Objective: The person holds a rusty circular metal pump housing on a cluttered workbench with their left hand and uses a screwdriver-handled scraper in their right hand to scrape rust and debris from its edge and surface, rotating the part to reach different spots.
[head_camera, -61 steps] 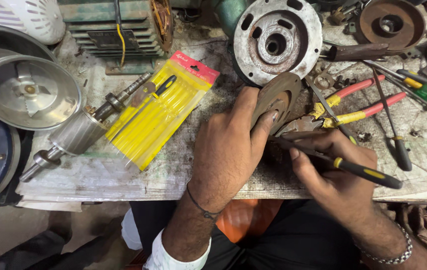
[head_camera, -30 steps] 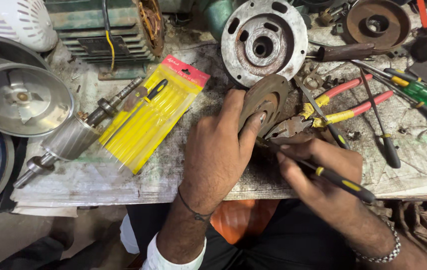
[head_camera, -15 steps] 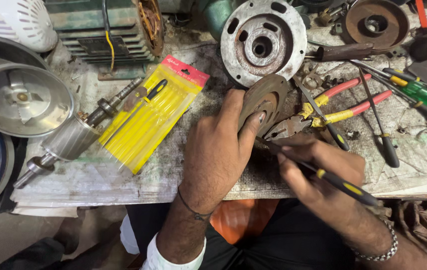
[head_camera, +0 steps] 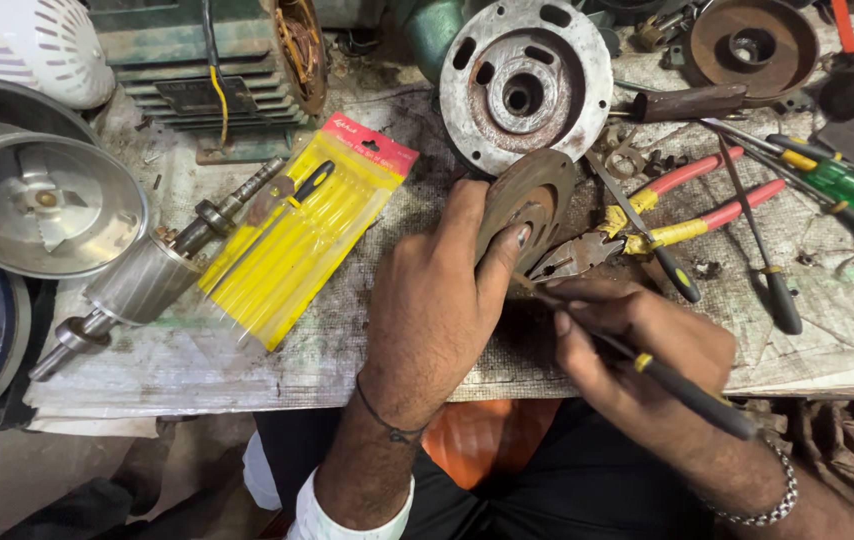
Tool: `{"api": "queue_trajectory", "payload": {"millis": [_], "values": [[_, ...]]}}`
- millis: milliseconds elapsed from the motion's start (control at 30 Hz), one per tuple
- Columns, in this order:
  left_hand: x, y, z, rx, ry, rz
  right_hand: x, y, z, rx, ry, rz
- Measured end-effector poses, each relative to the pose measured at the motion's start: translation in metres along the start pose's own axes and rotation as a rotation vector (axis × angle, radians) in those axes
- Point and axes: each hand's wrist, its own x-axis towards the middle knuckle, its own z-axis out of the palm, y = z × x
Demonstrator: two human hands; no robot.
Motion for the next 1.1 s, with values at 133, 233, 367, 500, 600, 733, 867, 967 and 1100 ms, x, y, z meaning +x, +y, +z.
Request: {"api": "queue_trajectory", "payload": {"millis": [133, 233, 367, 500, 600, 733, 867, 967, 1100], "values": [[-0.0003, 0.0002, 0.0002, 0.019, -0.022, -0.031, -0.0011, 0.0001, 0.0009, 0.054, -0.037, 0.054], [-0.0005, 0.0000, 0.0000, 0.018, -0.026, -0.029, -0.0021, 0.0004, 0.0004, 0.021, -0.016, 0.048], [-0.0009, -0.0004, -0.0006, 0.006, -0.017, -0.014, -0.0009, 0.0037, 0.0005, 0.062, -0.054, 0.069], [0.0000, 0.0002, 0.0003, -0.001, -0.036, -0.026, -0.0017, 0.0060, -0.0002, 0.035, -0.006, -0.016], [0.0002, 0.0010, 0.0001, 0.018, -0.028, -0.028, -0.0030, 0.0061, -0.0005, 0.009, -0.070, 0.084], [0.0011, 0.0015, -0.0003, 0.022, -0.029, -0.029, -0.0015, 0.0061, 0.0004, 0.010, -0.044, 0.025], [0.0000, 0.0020, -0.0008, 0.017, -0.014, -0.023, 0.0024, 0.0029, 0.0002, 0.013, -0.058, 0.035], [0.0004, 0.0019, 0.0001, 0.001, -0.024, -0.035, 0.0048, -0.0006, -0.0015, 0.073, -0.023, 0.004], [0.0001, 0.0024, 0.0000, -0.002, -0.004, -0.022, 0.0065, -0.0028, 0.0018, -0.012, -0.060, 0.062]]}}
